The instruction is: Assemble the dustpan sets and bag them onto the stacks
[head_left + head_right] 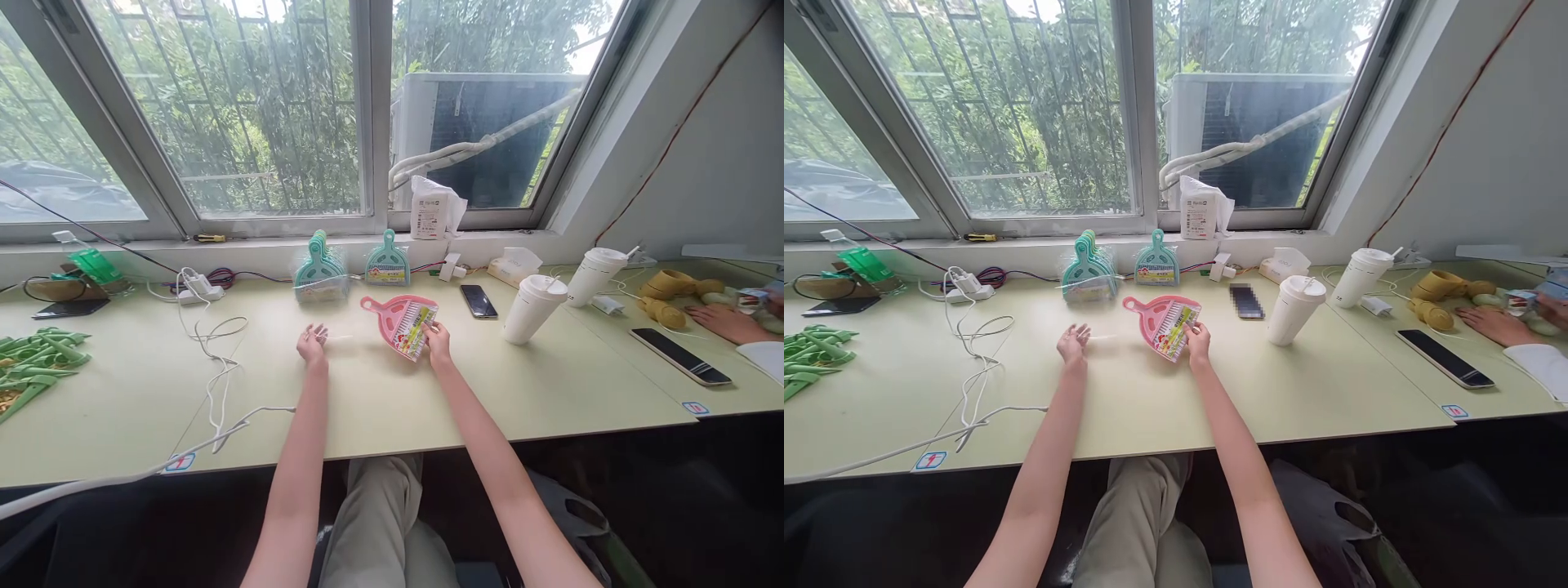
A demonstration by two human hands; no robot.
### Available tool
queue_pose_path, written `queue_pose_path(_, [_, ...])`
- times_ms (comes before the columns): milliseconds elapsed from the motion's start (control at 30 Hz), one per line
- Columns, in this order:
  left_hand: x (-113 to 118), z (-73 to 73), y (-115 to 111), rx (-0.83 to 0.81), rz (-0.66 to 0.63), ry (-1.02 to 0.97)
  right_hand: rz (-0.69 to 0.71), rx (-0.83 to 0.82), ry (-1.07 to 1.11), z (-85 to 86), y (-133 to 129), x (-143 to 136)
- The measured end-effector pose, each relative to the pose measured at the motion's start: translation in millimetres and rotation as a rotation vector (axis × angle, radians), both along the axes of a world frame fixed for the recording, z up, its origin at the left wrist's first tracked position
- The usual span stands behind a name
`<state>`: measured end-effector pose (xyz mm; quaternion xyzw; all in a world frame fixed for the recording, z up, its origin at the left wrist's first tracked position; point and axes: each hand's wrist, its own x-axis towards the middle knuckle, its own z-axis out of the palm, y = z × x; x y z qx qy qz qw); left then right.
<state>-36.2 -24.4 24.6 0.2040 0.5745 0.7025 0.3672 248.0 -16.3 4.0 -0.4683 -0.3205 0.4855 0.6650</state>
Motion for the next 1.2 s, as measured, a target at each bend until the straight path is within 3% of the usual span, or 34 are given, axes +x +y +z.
queue_pose_path(100, [-7.3,7.4,-9.9,-0.112,0.485,0.376,-0.048,-0.016,0.025,-0.7,0.8,4.0])
queue_pose_path(167, [1.0,15.2,-20.3,-0.088,0.621,0.642,-0.033,-0.026,0.004,-0.9,0.3,2.4])
queue_pose_path(200, [8.6,19.3,-25.6,-0.059,0.612,0.738,-0.017,-0.026,-0.005,-1.0,-0.1,0.5])
queue_pose_path(267, [27.0,25.4,-33.7,0.021,0.451,0.85,0.02,-0.018,-0.007,-1.3,-1.5,-4.1])
queue_pose_path(367, [51.3,25.7,-36.0,0.184,0.082,0.816,0.074,-0.012,0.003,-1.2,-4.6,-10.5])
queue_pose_path(467, [65.4,16.4,-28.0,0.236,-0.319,0.57,0.122,-0.011,0.021,0.2,-8.0,-14.9])
queue_pose_path(533, [71.3,8.7,-21.5,0.149,-0.589,0.359,0.157,-0.002,0.033,1.4,-9.7,-17.7])
queue_pose_path(600, [75.1,2.2,-16.4,0.06,-0.77,0.218,0.197,0.012,0.019,1.9,-10.2,-21.0])
queue_pose_path(667, [75.1,-2.2,-12.0,0.039,-0.806,0.163,0.241,0.008,-0.048,1.4,-9.1,-23.7])
queue_pose_path(800, [62.0,-7.1,1.6,0.097,-0.587,0.11,0.347,-0.119,-0.27,0.1,-2.3,-16.2])
queue_pose_path(933, [46.7,-12.0,14.9,0.114,-0.45,0.065,0.088,-0.105,-0.117,6.1,6.7,15.1])
queue_pose_path(1000, [45.2,-13.4,15.9,0.108,-0.461,0.062,0.089,-0.107,-0.09,11.4,9.0,30.0])
queue_pose_path(1100, [52.6,-12.3,9.1,0.114,-0.516,0.105,0.195,-0.09,-0.328,18.0,4.3,33.0])
queue_pose_path(1200, [67.5,-9.6,-3.7,0.139,-0.647,0.162,0.017,0.108,-0.766,20.6,-10.7,10.6])
